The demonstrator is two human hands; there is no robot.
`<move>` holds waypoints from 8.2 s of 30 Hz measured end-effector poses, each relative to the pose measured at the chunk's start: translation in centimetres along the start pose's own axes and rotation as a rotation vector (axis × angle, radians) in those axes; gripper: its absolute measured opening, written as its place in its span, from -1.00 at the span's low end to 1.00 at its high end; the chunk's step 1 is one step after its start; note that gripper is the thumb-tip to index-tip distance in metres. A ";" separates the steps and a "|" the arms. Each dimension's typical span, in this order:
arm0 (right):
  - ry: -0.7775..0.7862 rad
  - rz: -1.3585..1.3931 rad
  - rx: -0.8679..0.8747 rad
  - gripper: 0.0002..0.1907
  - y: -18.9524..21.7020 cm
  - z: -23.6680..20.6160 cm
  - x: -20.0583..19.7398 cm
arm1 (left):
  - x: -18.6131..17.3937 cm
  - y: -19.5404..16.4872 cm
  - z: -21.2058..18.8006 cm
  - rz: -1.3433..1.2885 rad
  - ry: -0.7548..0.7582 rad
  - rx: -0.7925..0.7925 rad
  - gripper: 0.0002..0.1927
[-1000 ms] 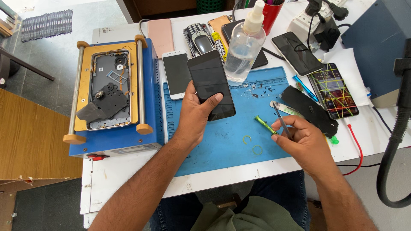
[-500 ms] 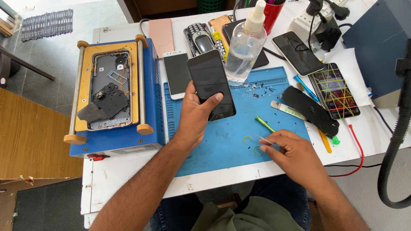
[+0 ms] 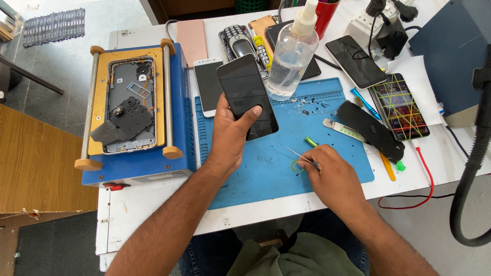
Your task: The person holds a phone wrapped in rubber bands and presses its screen, then uses a metal pry tool to open the phone's rear cover. They remove the back panel, exposing the internal components, and use a green screwdriver to unscrew parts of the exposed board on the work mat.
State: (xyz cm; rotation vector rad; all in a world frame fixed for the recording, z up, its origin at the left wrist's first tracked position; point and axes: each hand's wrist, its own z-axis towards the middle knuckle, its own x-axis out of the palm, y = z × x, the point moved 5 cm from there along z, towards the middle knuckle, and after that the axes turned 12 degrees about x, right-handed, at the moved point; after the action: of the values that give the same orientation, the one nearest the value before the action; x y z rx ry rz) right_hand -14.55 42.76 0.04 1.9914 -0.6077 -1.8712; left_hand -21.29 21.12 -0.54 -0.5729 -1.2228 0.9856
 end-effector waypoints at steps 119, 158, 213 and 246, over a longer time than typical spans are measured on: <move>0.610 1.809 -0.165 -0.88 1.4 10.3 1.4 | -0.6 1.7 -0.3 -0.413 0.062 -0.105 -0.50; 0.246 1.146 -0.543 -0.84 3.6 6.6 0.6 | -1.5 2.2 -0.4 -0.351 -0.005 -0.010 -0.56; 0.009 0.054 0.361 -0.74 -0.4 11.4 -2.8 | 0.2 1.7 -0.7 -0.048 0.030 -0.273 -0.69; 0.837 0.812 0.147 -0.87 2.0 9.4 3.5 | -0.6 2.0 -0.2 0.068 0.014 -0.221 -0.72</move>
State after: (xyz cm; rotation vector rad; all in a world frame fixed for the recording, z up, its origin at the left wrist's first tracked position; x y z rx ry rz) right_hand -23.87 39.62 -2.63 1.9293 -1.0601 -0.4779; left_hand -21.75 21.63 -2.53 -0.7980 -1.3161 0.9068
